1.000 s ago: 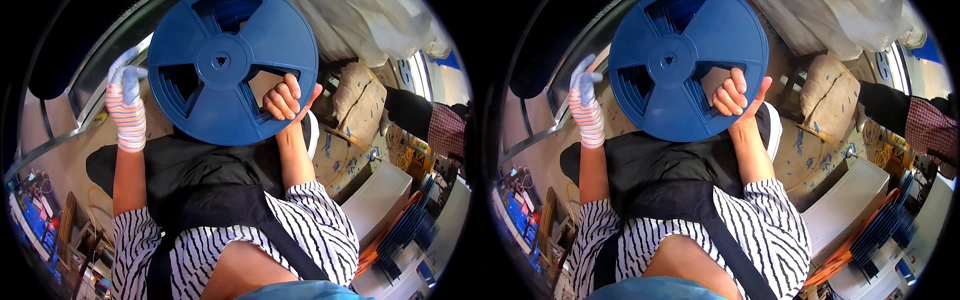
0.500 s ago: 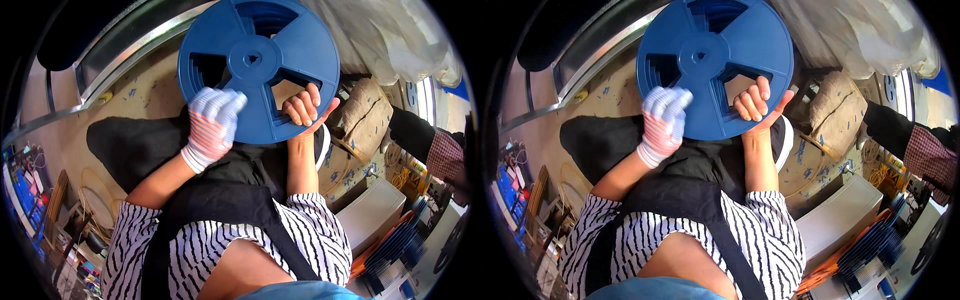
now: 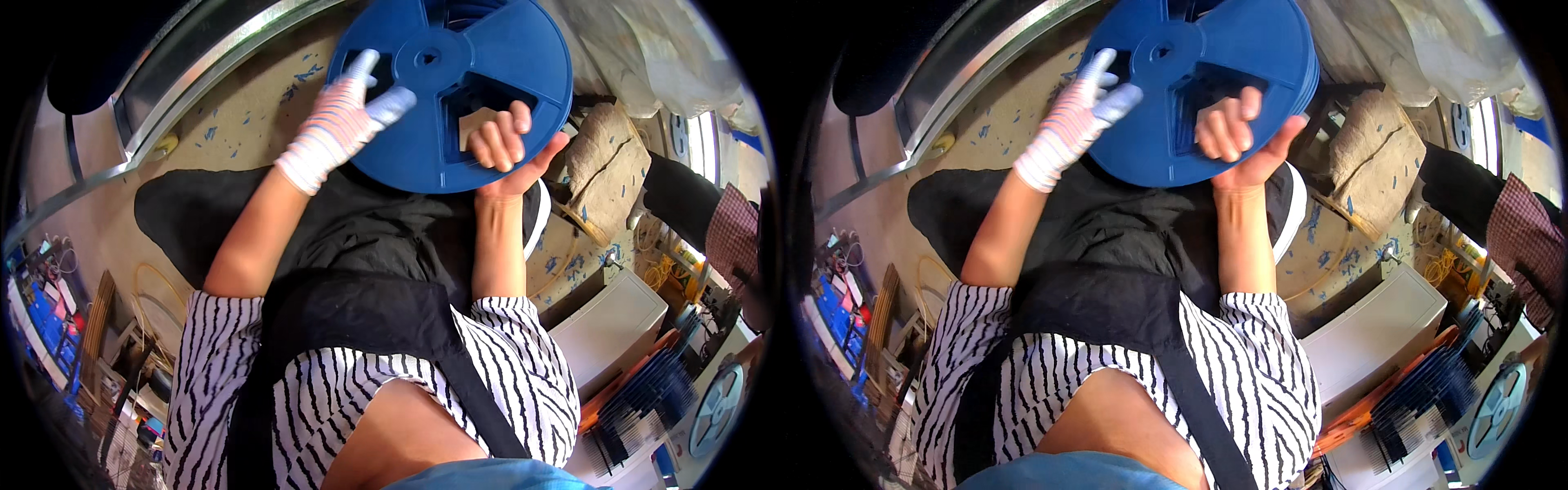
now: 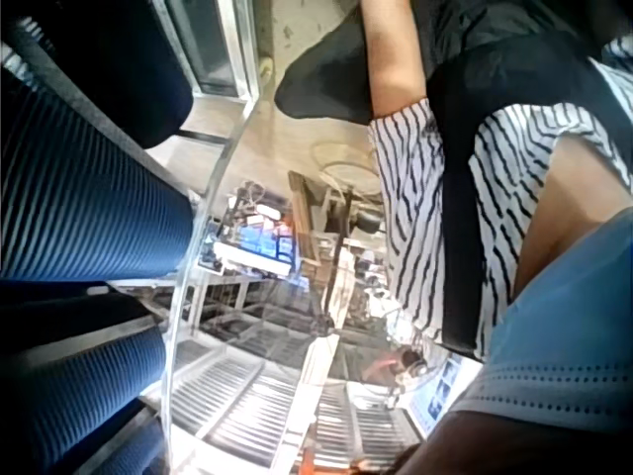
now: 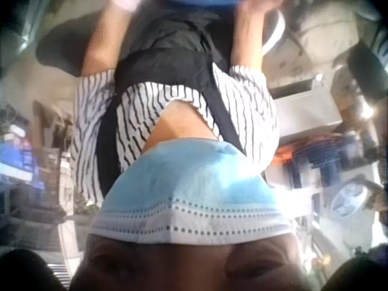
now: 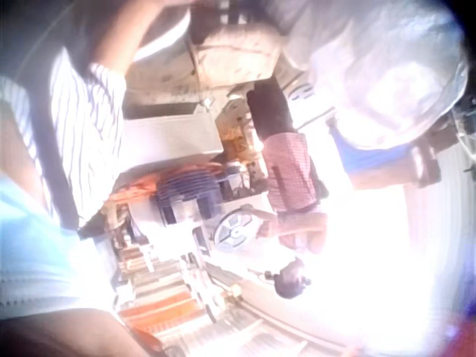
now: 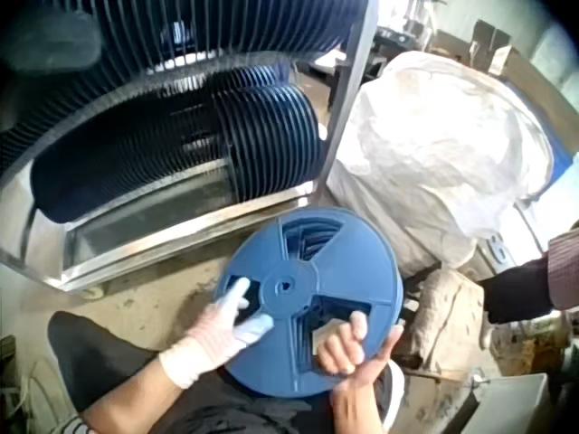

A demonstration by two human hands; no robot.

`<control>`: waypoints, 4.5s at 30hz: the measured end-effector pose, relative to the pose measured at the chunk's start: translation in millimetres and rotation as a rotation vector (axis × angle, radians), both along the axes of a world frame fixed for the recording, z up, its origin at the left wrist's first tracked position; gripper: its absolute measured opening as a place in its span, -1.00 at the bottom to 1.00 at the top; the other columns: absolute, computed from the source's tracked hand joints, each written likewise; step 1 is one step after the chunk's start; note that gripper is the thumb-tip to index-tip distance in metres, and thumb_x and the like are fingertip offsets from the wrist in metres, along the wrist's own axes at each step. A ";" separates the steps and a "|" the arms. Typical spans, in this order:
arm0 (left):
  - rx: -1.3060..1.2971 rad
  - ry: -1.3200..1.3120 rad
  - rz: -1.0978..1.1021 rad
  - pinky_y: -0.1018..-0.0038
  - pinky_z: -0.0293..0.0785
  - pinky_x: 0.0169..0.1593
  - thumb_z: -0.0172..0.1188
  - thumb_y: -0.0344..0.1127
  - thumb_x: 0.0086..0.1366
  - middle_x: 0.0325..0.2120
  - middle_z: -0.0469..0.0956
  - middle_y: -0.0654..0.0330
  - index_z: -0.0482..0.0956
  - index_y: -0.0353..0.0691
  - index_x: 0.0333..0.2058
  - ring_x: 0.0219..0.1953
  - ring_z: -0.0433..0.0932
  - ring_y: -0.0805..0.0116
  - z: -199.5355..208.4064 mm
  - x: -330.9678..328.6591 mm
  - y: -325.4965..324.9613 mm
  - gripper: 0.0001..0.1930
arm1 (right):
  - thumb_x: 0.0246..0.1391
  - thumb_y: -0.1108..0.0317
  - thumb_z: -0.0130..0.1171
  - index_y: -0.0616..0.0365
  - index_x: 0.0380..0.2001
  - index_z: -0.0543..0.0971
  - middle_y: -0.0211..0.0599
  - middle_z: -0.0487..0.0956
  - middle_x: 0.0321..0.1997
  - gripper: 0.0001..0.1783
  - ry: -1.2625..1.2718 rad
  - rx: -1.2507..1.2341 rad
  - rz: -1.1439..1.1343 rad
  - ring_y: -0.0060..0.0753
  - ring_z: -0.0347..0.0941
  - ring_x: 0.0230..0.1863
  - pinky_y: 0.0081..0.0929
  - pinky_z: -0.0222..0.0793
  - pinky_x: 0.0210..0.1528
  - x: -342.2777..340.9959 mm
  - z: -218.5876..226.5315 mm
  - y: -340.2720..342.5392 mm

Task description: The person picks up blue plastic spools from a table and stacks them onto a metal rack. They repeatedly lift, align, and place the spools one by one into a vertical stack.

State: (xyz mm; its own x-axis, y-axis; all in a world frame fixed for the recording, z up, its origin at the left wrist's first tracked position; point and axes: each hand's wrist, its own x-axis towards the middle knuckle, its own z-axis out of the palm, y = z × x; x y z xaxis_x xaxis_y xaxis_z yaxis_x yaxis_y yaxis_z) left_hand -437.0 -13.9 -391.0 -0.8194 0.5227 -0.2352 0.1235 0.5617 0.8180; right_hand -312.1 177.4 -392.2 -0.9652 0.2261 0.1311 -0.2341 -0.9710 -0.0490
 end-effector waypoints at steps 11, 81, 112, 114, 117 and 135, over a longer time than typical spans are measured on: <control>1.251 -1.242 0.053 0.22 0.39 0.23 0.28 -0.10 0.20 0.12 0.34 -0.11 0.09 -0.35 0.28 0.12 0.42 0.05 38.5 -22.9 -28.3 -0.19 | 0.11 -0.08 0.20 0.25 -0.14 0.41 -0.50 0.30 -0.59 -0.43 -0.234 0.098 -0.133 -0.58 0.18 -0.63 -0.61 0.11 -0.53 2.4 12.6 8.5; 1.447 -0.996 0.114 0.15 0.16 0.35 0.27 0.05 0.11 -0.01 0.35 0.04 0.25 -0.29 0.15 0.12 0.34 0.03 37.2 -18.6 -64.4 -0.25 | 0.14 0.12 0.20 0.30 -0.17 0.56 -0.33 0.59 -0.44 -0.59 -0.812 1.005 -0.200 -0.61 0.43 -0.47 -0.65 0.33 -0.36 -6.6 50.0 29.4; 1.396 -0.840 0.281 0.15 0.06 0.37 0.22 -0.01 0.19 0.15 0.29 -0.03 0.14 -0.39 0.24 0.23 0.23 0.04 27.0 -45.6 -100.6 -0.20 | 0.22 -0.12 0.01 0.28 -0.19 0.43 -0.36 0.44 -0.48 -0.44 -0.182 -0.092 -0.265 -0.54 0.30 -0.51 -0.58 0.23 -0.43 21.1 -32.6 72.1; 1.263 -0.886 0.468 0.18 0.14 0.33 0.23 -0.10 0.21 0.14 0.33 -0.03 0.21 -0.42 0.21 0.22 0.27 0.08 30.9 -38.4 -95.0 -0.29 | 0.22 -0.15 0.00 0.27 -0.19 0.43 -0.34 0.47 -0.45 -0.42 -0.285 0.082 -0.327 -0.51 0.31 -0.51 -0.57 0.22 -0.44 15.8 -23.8 65.1; 0.895 -0.507 0.541 0.31 0.49 0.09 0.23 -0.21 0.26 -0.08 0.55 0.04 0.39 -0.35 0.10 -0.03 0.54 0.23 21.6 -25.2 -67.9 -0.50 | 0.17 -0.25 0.00 0.26 -0.19 0.44 -0.25 0.53 -0.40 -0.34 -0.522 0.287 -0.381 -0.40 0.45 -0.39 -0.51 0.41 -0.31 7.9 6.3 41.9; 0.914 -0.396 0.245 0.25 0.42 0.19 0.38 -0.28 0.08 0.02 0.48 0.05 0.41 -0.25 0.10 0.08 0.47 0.21 14.9 -11.6 -22.8 -0.40 | 0.22 -0.04 0.05 0.37 -0.22 0.51 -0.15 0.63 -0.31 -0.45 -0.513 1.099 -0.489 -0.35 0.58 -0.33 -0.44 0.51 -0.27 -18.5 80.1 -41.8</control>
State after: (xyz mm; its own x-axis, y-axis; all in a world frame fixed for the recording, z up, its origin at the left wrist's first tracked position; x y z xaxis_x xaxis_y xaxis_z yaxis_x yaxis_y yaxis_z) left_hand -448.6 -36.7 -376.1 -0.8780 0.4663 -0.1082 -0.2831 -0.3236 0.9028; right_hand -330.6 135.5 -312.1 -0.8089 0.5767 0.1143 -0.2668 -0.1868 -0.9455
